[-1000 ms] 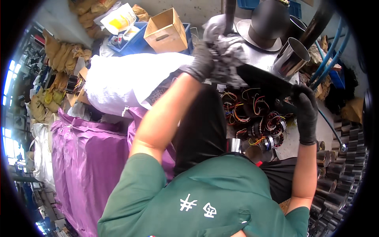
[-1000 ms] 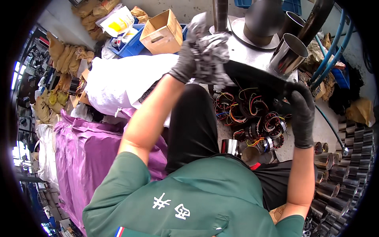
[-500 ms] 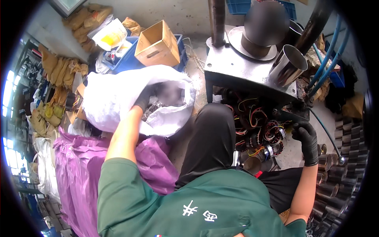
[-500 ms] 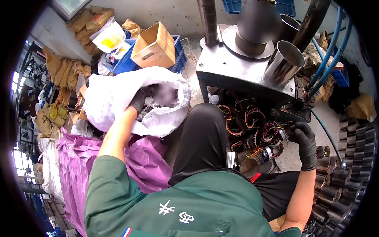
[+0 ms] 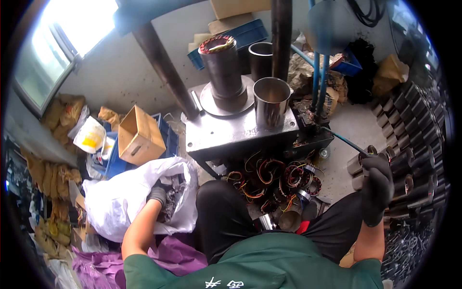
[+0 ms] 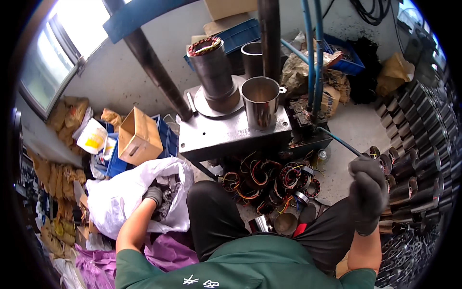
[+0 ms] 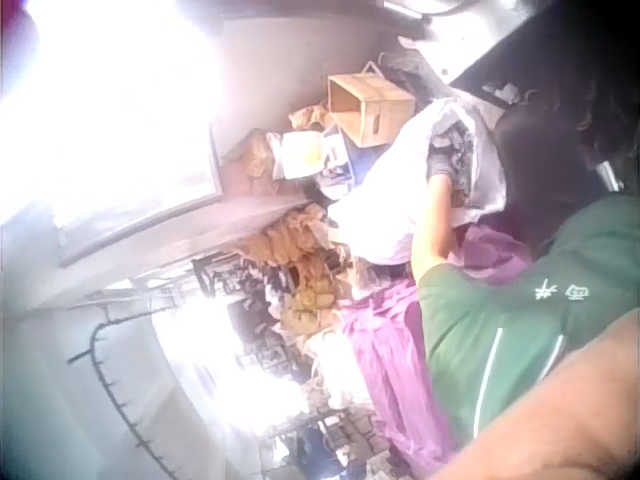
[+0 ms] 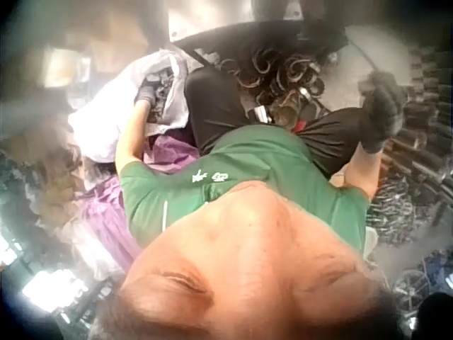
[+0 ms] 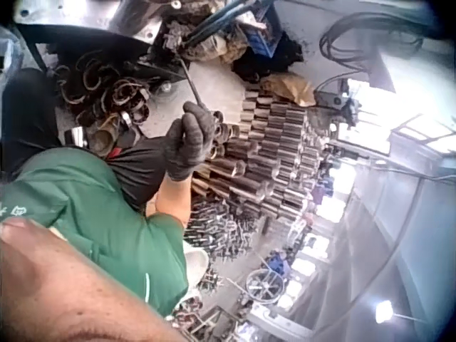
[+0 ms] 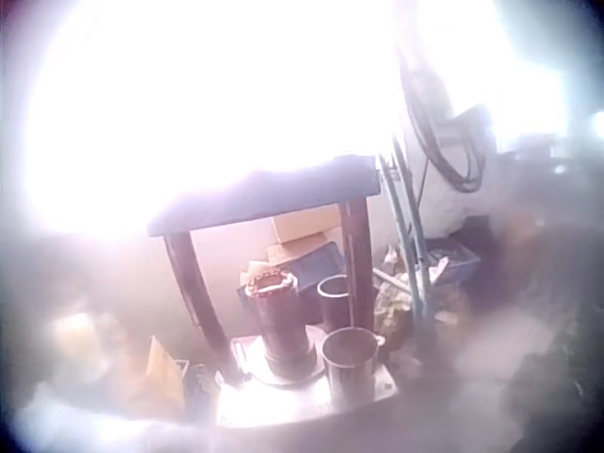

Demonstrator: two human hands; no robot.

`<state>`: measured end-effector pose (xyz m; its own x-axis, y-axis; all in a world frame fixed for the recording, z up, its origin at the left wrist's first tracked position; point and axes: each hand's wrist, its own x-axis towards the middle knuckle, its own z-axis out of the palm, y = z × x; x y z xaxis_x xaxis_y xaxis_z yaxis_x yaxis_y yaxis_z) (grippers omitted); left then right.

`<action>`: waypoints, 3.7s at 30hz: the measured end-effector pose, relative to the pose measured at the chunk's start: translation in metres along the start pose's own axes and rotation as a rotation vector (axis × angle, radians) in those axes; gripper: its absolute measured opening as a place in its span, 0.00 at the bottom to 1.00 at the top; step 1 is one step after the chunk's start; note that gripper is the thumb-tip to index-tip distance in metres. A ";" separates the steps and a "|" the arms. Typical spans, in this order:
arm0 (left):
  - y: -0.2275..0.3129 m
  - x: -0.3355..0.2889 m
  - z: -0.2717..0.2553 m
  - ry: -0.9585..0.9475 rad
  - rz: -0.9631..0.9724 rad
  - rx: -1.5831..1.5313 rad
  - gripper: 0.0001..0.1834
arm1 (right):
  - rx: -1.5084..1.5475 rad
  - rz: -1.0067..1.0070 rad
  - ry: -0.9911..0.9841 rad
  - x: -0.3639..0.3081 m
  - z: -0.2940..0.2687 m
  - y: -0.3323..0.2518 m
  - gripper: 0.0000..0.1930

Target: The person uses a thin metal tool to tuck wires into the slots of an electrical motor stator while it is held in a press fixture, then removes the finished component and replaces it with a new one.

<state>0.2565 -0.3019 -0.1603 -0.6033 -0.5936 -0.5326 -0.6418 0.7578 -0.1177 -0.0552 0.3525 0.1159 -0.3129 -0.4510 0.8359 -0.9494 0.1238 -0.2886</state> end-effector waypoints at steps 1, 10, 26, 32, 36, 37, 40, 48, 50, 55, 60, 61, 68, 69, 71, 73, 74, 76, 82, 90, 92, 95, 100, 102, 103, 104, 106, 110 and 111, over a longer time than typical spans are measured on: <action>0.003 -0.009 -0.003 -0.004 -0.002 0.040 0.21 | -0.085 -0.107 0.074 0.003 -0.011 -0.001 0.18; 0.225 -0.121 -0.222 0.313 0.565 -0.414 0.27 | -0.127 0.219 0.431 -0.035 0.011 0.111 0.18; 0.391 -0.035 -0.254 0.888 0.781 -0.846 0.15 | -0.083 0.338 0.673 0.091 0.067 0.176 0.29; 0.324 -0.127 -0.282 1.071 0.899 -1.393 0.12 | -0.153 0.272 0.796 0.087 0.064 0.170 0.14; 0.275 -0.130 -0.328 1.441 0.815 -1.285 0.09 | -0.052 0.334 0.826 0.087 0.063 0.160 0.09; 0.264 -0.123 -0.340 1.450 0.844 -1.360 0.08 | -0.091 0.349 0.791 0.088 0.061 0.154 0.08; 0.243 -0.100 -0.380 1.409 0.913 -1.472 0.08 | -0.200 0.337 0.712 0.096 0.039 0.130 0.06; 0.254 -0.077 -0.478 1.344 0.967 -0.975 0.11 | -0.223 0.341 0.422 0.098 0.007 0.111 0.05; 0.260 -0.071 -0.504 1.256 1.014 -0.847 0.11 | -0.174 0.366 0.430 0.097 0.006 0.110 0.05; 0.261 -0.059 -0.541 1.182 0.679 -0.580 0.13 | -0.158 0.359 0.421 0.095 0.008 0.115 0.08; 0.256 -0.045 -0.550 1.085 0.619 -0.626 0.19 | -0.159 0.376 0.405 0.095 0.005 0.110 0.11; 0.254 -0.045 -0.551 1.044 0.615 -0.647 0.19 | -0.136 0.396 0.393 0.096 0.004 0.107 0.11; 0.251 -0.041 -0.544 1.211 0.615 -0.403 0.21 | -0.117 0.425 0.315 0.093 0.002 0.106 0.10; 0.246 -0.039 -0.546 1.216 0.612 -0.372 0.22 | -0.118 0.422 0.307 0.094 0.002 0.104 0.10; 0.249 -0.043 -0.544 1.184 0.571 -0.422 0.23 | -0.155 0.399 0.308 0.095 0.003 0.103 0.09; 0.258 -0.053 -0.541 1.111 0.543 -0.509 0.24 | -0.189 0.390 0.300 0.095 0.004 0.103 0.08; 0.262 -0.061 -0.543 1.075 0.555 -0.519 0.24 | -0.203 0.391 0.293 0.094 0.004 0.104 0.08; 0.267 -0.067 -0.546 1.061 0.539 -0.485 0.22 | -0.244 0.370 0.255 0.093 0.001 0.106 0.09; 0.278 -0.058 -0.528 1.177 0.691 -0.594 0.22 | -0.314 0.456 -0.034 0.083 -0.010 0.083 0.20; 0.268 -0.050 -0.528 1.209 0.683 -0.655 0.21 | -0.439 0.360 -0.307 0.052 -0.019 0.057 0.17; 0.262 -0.045 -0.530 1.200 0.722 -0.680 0.20 | -0.464 0.368 -0.413 0.055 -0.018 0.050 0.12; 0.251 -0.040 -0.540 1.139 0.689 -0.740 0.18 | -0.503 0.325 -0.482 0.053 -0.015 0.050 0.04; 0.248 -0.035 -0.550 1.048 0.671 -0.781 0.19 | -0.606 0.316 -0.671 0.047 -0.023 0.049 0.07; 0.255 -0.038 -0.547 1.093 0.676 -0.742 0.19 | -0.612 0.324 -0.715 0.043 -0.026 0.047 0.07; 0.256 -0.038 -0.546 1.113 0.675 -0.718 0.19 | -0.593 0.318 -0.705 0.042 -0.027 0.045 0.05; 0.256 -0.038 -0.547 1.117 0.669 -0.694 0.19 | -0.575 0.311 -0.695 0.040 -0.028 0.044 0.03; 0.256 -0.038 -0.549 1.123 0.660 -0.646 0.19 | -0.546 0.286 -0.693 0.037 -0.031 0.047 0.02; 0.250 -0.030 -0.551 1.092 0.690 -0.680 0.21 | -0.490 0.245 -0.810 0.039 -0.037 0.053 0.05; 0.249 -0.026 -0.550 1.109 0.712 -0.664 0.22 | -0.472 0.243 -0.859 0.042 -0.038 0.052 0.07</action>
<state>-0.1483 -0.2464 0.2853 -0.7267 -0.2894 0.6230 0.0285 0.8935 0.4483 -0.1191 0.3737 0.1541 -0.5506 -0.8281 0.1055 -0.8343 0.5501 -0.0365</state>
